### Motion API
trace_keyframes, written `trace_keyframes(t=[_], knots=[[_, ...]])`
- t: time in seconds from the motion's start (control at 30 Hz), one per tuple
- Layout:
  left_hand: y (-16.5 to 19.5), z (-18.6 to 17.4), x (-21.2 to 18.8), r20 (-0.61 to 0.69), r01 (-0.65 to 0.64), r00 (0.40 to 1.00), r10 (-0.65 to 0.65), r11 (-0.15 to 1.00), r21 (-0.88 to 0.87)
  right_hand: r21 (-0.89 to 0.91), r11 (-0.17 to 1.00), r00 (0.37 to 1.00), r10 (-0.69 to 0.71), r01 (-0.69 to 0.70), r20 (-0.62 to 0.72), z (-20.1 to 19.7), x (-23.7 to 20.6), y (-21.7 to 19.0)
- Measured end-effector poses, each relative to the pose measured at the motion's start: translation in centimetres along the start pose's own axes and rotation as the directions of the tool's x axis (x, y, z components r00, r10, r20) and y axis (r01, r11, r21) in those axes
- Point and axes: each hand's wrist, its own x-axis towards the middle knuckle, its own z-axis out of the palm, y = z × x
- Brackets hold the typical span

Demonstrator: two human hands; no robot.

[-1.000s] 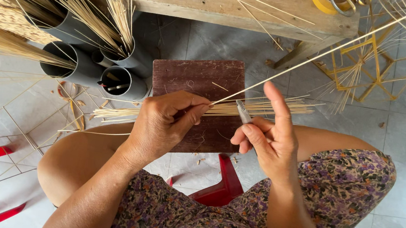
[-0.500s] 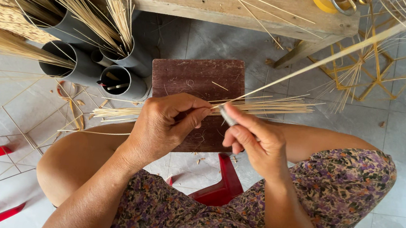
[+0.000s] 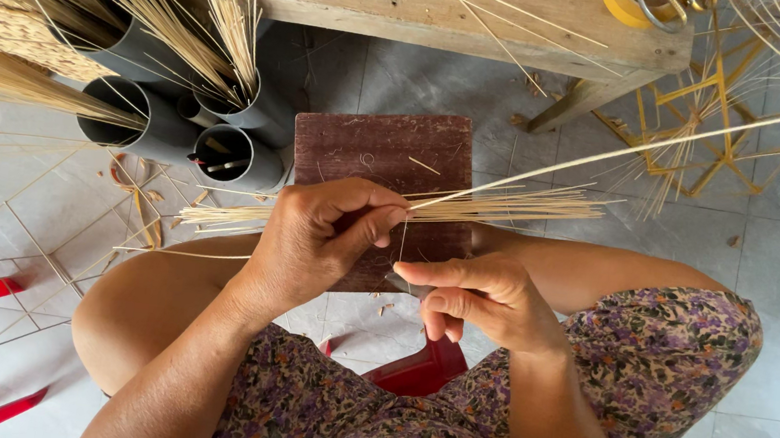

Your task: The person sits on a low stool and uses a small knife to shave and trim thin bamboo strips, drawing each strip across the blade to smooth and point the ends. They handle the strips one at a time, working over a bundle resting on their lap and a small board.

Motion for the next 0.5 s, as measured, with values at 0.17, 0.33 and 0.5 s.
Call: trace_keyframes(t=[0.17, 0.33, 0.5], knots=[[-1.1, -0.2, 0.1, 0.052, 0.141, 0.99, -0.132, 0.958, -0.251, -0.071, 0.997, 0.998, 0.039, -0.042, -0.044, -0.3, 0.5, 0.7], [-1.7, 0.5, 0.3, 0.092, 0.107, 0.993, -0.073, 0.889, -0.445, -0.094, 0.989, 0.99, 0.11, -0.118, -0.085, 0.3, 1.8, 2.3], [-1.8, 1.2, 0.9, 0.133, 0.176, 0.984, -0.117, 0.731, -0.659, -0.084, 0.977, 0.97, 0.181, -0.196, -0.159, 1.1, 2.8, 3.7]])
